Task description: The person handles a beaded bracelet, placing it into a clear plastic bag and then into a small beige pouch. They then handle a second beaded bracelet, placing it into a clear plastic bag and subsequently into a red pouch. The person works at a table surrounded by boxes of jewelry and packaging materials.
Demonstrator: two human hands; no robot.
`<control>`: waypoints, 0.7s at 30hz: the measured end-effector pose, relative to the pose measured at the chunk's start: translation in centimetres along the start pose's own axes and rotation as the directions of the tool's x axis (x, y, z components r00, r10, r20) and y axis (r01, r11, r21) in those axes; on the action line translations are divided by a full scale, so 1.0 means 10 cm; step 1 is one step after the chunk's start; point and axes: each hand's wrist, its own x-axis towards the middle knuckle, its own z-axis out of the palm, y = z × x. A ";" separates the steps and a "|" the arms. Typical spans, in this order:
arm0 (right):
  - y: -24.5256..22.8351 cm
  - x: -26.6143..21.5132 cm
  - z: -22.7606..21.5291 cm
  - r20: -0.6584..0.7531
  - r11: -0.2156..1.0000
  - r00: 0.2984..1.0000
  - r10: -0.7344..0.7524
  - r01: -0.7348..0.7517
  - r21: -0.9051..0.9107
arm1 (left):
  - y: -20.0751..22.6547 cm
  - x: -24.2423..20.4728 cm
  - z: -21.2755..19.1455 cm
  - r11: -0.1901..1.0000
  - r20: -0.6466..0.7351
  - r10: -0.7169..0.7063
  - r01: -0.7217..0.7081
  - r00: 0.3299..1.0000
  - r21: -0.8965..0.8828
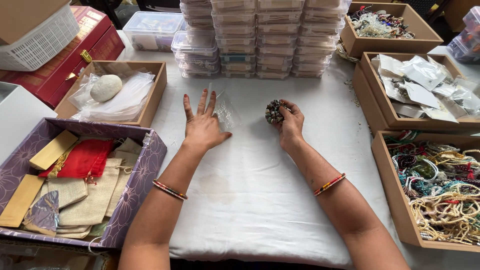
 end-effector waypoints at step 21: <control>0.03 -0.04 0.04 0.195 0.991 0.972 -0.131 0.137 -0.014 | 0.44 0.23 0.42 0.811 -0.614 0.035 -0.381 0.789 -0.443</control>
